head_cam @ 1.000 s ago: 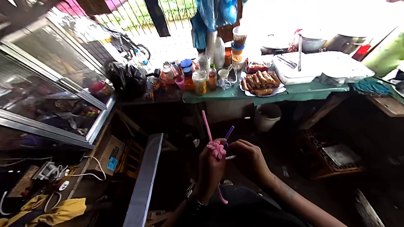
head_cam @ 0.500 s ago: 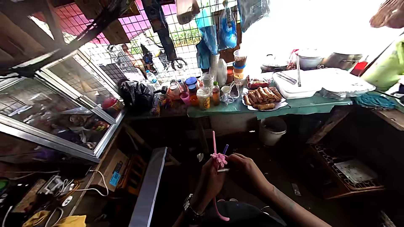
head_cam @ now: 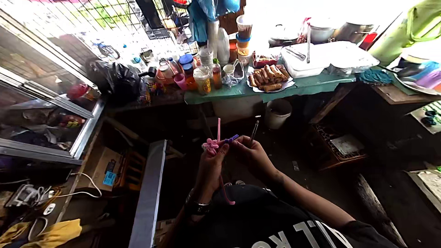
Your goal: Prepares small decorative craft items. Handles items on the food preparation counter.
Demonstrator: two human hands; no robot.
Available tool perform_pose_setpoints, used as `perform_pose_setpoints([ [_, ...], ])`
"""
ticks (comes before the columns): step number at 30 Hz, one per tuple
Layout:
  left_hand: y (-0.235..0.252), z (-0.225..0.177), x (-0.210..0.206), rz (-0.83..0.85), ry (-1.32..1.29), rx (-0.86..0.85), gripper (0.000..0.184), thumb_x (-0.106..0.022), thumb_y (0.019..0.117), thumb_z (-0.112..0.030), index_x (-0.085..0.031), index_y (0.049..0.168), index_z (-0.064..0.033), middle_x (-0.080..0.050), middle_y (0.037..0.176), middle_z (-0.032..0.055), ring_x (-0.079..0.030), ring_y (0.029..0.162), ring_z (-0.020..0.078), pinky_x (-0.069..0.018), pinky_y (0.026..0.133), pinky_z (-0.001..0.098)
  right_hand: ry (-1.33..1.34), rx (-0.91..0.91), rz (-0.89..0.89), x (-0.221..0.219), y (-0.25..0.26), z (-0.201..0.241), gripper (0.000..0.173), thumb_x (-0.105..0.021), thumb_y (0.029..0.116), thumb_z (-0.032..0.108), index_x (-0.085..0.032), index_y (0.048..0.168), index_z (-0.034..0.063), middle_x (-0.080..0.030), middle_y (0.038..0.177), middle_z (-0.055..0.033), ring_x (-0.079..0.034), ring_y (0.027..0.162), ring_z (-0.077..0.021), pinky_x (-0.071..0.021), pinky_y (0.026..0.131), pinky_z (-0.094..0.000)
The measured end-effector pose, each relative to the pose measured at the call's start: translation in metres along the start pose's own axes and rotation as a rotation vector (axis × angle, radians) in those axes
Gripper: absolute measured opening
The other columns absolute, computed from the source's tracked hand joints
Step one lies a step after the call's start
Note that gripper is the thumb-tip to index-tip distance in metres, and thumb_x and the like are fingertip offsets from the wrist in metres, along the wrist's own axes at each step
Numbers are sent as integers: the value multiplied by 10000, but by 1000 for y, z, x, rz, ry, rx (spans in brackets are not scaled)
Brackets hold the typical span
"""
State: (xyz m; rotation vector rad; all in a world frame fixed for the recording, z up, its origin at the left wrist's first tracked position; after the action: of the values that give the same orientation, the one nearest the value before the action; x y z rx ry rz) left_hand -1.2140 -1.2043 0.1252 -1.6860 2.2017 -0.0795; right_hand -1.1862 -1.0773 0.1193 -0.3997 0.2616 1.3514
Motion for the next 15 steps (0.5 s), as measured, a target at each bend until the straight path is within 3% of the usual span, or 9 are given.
perform_pose_setpoints([
  [4,1,4,-6,50,-50,59,112,-579,1017,-36,-668,1079,-10,-595,686,-10,-383,444,-3,-321,401,145,23,17,65,4,2,2,145,-538,1047,123,-613,938,64,-627,752,21,-531,556,-23,-467,532,-180],
  [6,0,5,-12,126,-77,100,129,-539,1037,-42,-653,1093,-19,-612,721,-5,-382,442,-15,-326,398,131,-78,164,77,11,2,14,152,-509,1051,112,-644,1016,50,-655,828,40,-557,622,4,-482,581,-164],
  [8,-2,5,-18,196,-91,139,147,-500,1052,-46,-636,1107,-32,-643,794,8,-378,446,-24,-323,398,122,-345,397,110,14,-2,32,176,-560,1003,78,-676,1116,8,-655,1035,11,-593,821,18,-508,722,-155],
  [10,-4,5,-24,251,-109,171,147,-476,1058,-46,-619,1093,-51,-638,807,2,-379,445,-30,-328,398,113,-547,558,169,11,-5,43,198,-607,992,104,-702,1122,-11,-663,1186,-79,-636,1022,-53,-545,868,-205],
  [12,-4,5,-28,277,-137,189,148,-473,1057,-41,-619,1081,-56,-640,812,-3,-390,445,-33,-342,399,107,-641,634,187,8,-7,48,188,-628,990,123,-719,1082,-14,-682,1185,-119,-654,1039,-81,-550,882,-223],
  [15,-3,6,-32,286,-171,188,147,-471,1057,-41,-615,1045,-68,-644,808,-12,-397,443,-40,-346,398,101,-634,606,181,11,-7,47,179,-634,990,120,-718,1052,-25,-705,1018,-71,-647,896,-11,-540,795,-163],
])
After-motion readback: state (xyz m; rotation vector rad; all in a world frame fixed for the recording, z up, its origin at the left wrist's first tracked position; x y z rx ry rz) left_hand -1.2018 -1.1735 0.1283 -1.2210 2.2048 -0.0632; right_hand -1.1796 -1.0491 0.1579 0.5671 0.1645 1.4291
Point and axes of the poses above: each hand's wrist, its own y-axis towards the middle knuckle, its own x-axis out of the back of the hand, z = x × y, the point moved 10 cm from there along y, towards the middle knuckle
